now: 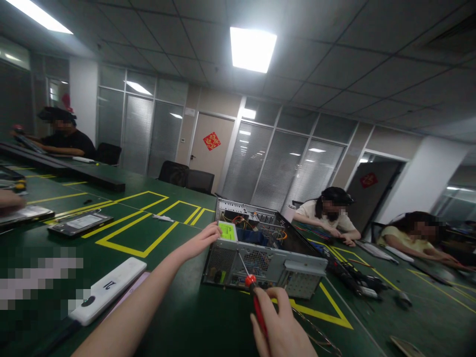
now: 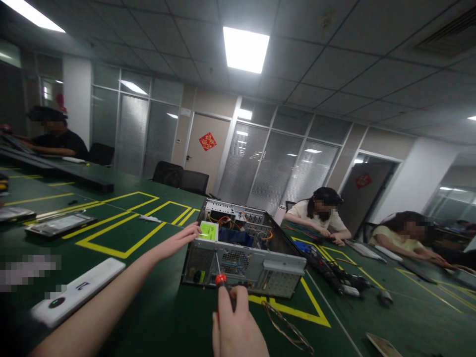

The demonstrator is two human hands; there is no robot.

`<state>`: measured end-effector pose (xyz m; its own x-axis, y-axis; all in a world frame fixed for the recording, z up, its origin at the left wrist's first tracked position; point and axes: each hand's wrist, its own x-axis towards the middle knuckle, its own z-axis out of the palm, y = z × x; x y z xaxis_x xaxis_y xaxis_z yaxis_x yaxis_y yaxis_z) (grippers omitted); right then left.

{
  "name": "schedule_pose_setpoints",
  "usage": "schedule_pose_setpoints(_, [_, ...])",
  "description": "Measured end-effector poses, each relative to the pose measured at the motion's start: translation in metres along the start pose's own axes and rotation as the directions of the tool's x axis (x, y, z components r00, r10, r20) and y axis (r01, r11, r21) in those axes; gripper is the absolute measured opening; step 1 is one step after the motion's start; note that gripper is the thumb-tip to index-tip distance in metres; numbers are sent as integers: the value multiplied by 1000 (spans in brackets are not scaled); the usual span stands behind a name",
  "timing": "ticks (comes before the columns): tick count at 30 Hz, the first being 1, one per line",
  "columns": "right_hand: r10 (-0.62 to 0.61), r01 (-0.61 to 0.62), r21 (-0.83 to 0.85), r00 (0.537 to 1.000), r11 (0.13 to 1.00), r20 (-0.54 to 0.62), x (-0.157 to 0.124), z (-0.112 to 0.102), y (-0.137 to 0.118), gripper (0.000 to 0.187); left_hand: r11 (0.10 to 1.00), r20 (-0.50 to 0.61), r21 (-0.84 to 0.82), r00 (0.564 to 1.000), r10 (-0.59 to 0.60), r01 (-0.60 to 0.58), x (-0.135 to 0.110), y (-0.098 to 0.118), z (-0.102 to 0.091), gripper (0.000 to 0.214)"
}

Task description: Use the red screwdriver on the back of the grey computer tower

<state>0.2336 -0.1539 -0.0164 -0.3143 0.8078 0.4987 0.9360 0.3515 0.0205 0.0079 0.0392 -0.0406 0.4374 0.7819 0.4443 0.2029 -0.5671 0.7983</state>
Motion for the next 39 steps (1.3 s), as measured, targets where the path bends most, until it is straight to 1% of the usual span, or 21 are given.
schedule_pose_setpoints(2, [58,-57,33,998,998,-27,5,-4,6,27,1000,4,0,1000,3,-3,0,-1,0,30])
schedule_pose_setpoints(4, [116,-113,45,992,993,-49,8,-8,11,26,1000,2,1,1000,7,-7,0,-2,0,30])
schedule_pose_setpoints(5, [123,-120,47,991,992,-58,10,-9,13,25,1000,2,1,1000,10,-10,0,-2,0,29])
schedule_pose_setpoints(7, [85,-81,56,994,995,-75,10,-11,17,25,1000,5,0,1000,16,-16,0,-1,0,29])
schedule_pose_setpoints(10, [-27,37,73,991,997,-130,8,-11,15,29,1000,4,-4,1000,20,-20,0,0,1,28])
schedule_pose_setpoints(13, [-108,133,100,969,986,-221,5,-8,5,30,1000,-2,-16,1000,27,-27,1,-1,1,28])
schedule_pose_setpoints(15, [-116,153,113,953,982,-281,6,-4,-3,32,999,0,-21,999,42,-42,2,-2,1,28])
schedule_pose_setpoints(16, [-127,167,117,948,979,-292,6,-1,-6,33,999,2,-20,999,48,-48,2,-3,1,28])
schedule_pose_setpoints(18, [-162,198,109,949,974,-271,9,4,-9,32,998,-5,-20,998,55,-55,3,-4,1,28])
schedule_pose_setpoints(21, [-195,222,90,951,971,-238,13,11,-6,31,998,-16,-22,998,62,-63,3,-5,2,29])
schedule_pose_setpoints(24, [-205,229,71,946,971,-252,15,13,-2,31,997,-27,-23,997,78,-79,4,-5,3,30])
schedule_pose_setpoints(28, [-216,232,29,940,972,-265,13,18,-3,32,997,-19,-29,998,67,-68,4,-4,3,29])
schedule_pose_setpoints(31, [-238,241,-21,934,970,-266,8,32,-8,34,997,-22,-27,997,71,-71,5,-4,3,30])
schedule_pose_setpoints(33, [-285,279,-63,921,958,-264,3,44,-13,36,997,-27,-26,997,71,-71,6,-5,3,31])
schedule_pose_setpoints(36, [-179,158,-106,954,982,-239,-3,58,-19,51,997,-25,-21,997,70,-71,6,-5,3,32])
schedule_pose_setpoints(38, [-123,102,-108,970,989,-211,-4,59,-21,57,997,-18,-18,998,68,-69,5,-4,2,33])
schedule_pose_setpoints(39, [-98,80,-101,976,992,-194,-5,58,-22,57,998,-15,-17,998,64,-64,5,-2,2,32])
